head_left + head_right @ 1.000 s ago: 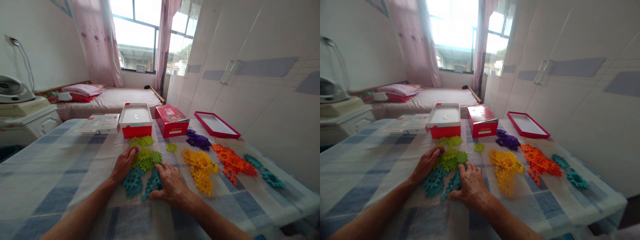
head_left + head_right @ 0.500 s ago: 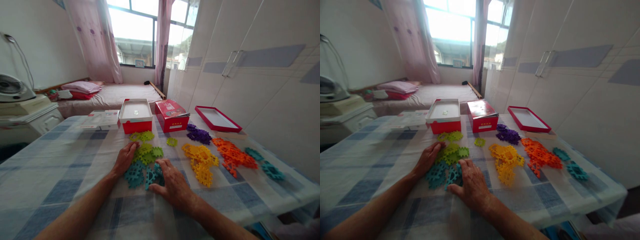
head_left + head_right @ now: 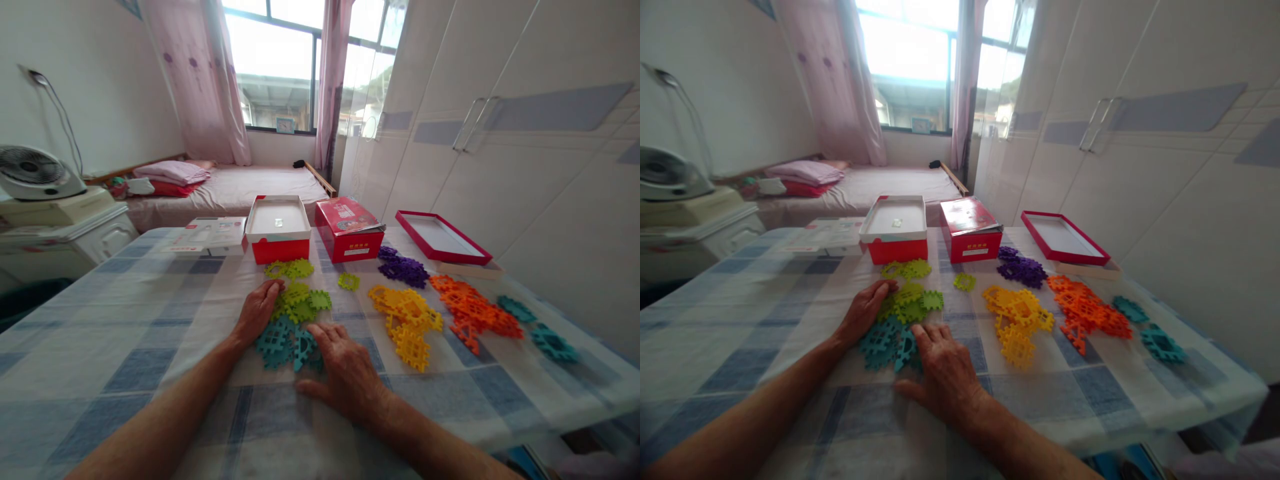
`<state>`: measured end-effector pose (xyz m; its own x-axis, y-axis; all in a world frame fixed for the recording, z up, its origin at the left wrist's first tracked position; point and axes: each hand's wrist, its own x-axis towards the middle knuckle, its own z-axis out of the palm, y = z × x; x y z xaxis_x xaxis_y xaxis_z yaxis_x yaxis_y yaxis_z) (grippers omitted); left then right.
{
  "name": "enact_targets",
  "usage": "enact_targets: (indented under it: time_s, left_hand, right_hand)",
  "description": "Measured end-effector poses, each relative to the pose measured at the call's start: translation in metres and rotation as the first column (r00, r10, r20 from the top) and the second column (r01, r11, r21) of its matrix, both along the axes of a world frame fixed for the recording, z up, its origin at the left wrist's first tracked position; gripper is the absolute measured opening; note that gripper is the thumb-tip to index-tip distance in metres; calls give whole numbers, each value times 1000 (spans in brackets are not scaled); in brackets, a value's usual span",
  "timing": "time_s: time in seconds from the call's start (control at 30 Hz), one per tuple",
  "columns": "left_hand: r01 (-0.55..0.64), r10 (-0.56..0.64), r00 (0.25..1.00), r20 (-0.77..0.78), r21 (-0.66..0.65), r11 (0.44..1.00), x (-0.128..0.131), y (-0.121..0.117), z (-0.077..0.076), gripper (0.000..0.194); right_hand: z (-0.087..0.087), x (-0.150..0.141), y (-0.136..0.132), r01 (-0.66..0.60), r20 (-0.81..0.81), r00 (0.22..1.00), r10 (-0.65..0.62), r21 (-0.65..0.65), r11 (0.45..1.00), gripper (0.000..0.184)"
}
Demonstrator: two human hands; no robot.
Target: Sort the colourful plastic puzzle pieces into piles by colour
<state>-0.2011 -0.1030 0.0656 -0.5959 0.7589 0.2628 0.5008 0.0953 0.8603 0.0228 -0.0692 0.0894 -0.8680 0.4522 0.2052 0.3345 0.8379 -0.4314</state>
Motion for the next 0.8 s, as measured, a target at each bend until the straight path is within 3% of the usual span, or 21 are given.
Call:
enact_targets:
  time_s: [0.13, 0.33, 0.53, 0.7, 0.8]
  left_hand:
    - [-2, 2, 1000, -6, 2, 1000, 0, 0, 0, 46]
    - [-6, 6, 1000, -2, -7, 1000, 3, -1, 5, 46]
    - [-13, 13, 1000, 2, -16, 1000, 1, 0, 2, 47]
    - [13, -12, 1000, 2, -31, 999, -1, 0, 1, 52]
    - [-1, -3, 999, -40, -90, 996, -8, -1, -3, 51]
  right_hand:
    - [-2, -7, -1, 44, 6, 999, -44, -9, 999, 55]
    - [2, -6, 3, 11, -144, 989, -26, -101, 995, 51]
    - [-1, -3, 7, 14, -203, 976, -77, -294, 956, 55]
    - [20, 16, 17, 131, -228, 948, -223, -361, 924, 53]
    - [38, 50, 42, 262, -289, 892, -349, -298, 918, 49]
